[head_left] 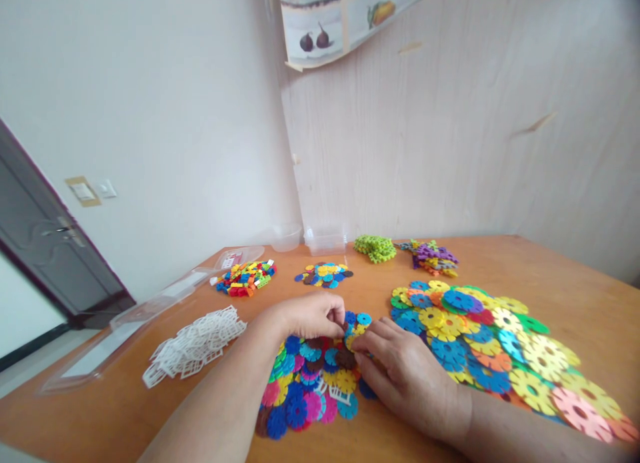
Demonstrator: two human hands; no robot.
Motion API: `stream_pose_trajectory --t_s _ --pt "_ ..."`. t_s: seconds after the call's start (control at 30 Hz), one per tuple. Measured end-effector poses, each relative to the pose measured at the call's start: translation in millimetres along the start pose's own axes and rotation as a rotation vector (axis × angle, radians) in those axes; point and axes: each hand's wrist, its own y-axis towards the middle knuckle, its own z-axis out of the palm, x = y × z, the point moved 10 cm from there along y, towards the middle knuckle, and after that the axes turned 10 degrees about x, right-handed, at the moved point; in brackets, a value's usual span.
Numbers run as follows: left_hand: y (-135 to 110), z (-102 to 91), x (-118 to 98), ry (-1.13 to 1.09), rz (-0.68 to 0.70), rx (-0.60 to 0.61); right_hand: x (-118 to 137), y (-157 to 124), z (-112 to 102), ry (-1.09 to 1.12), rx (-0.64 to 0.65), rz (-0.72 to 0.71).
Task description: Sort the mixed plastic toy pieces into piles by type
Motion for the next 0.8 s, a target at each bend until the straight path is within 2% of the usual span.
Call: stream_pose_trajectory --t_s 0.07,0.17,0.23,0.33,0.43,0.5,0.6,0.8 --pt "0.7 -9.5 3.0 -0.056 0.024 -0.073 0.3 -0.5 0.0 0.002 0.001 0.004" --pt "-3.0 -36.6 21.4 -0.155 0.011 -0.294 0.4 -0.8 0.8 0.003 0.01 0.01" --pt "-9.3 -55.4 43.2 -0.244 -0.018 -0.465 0.2 -0.7 0.6 -0.001 0.01 0.011" --pt "-22.8 -76.4 84.5 -0.33 -0.134 -0.706 0.0 -0.2 -0.1 -0.011 0.005 0.012" --pt "-29.5 -84.2 116.4 -0.436 -0.202 -0.839 0.8 0.3 0.1 -0.016 0.009 0.005" --pt "-28.3 -83.0 132.2 -0.573 -0.208 -0.877 1.5 0.5 0.5 -0.017 0.012 -0.001" --pt "-21.2 -76.8 144.5 -0.751 -0.194 -0.864 1.9 0.6 0.5 -0.016 0.015 -0.002" --pt "-19.6 -73.0 138.4 -0.716 -0.222 -0.782 1.8 1.3 -0.5 -0.023 0.018 0.0"
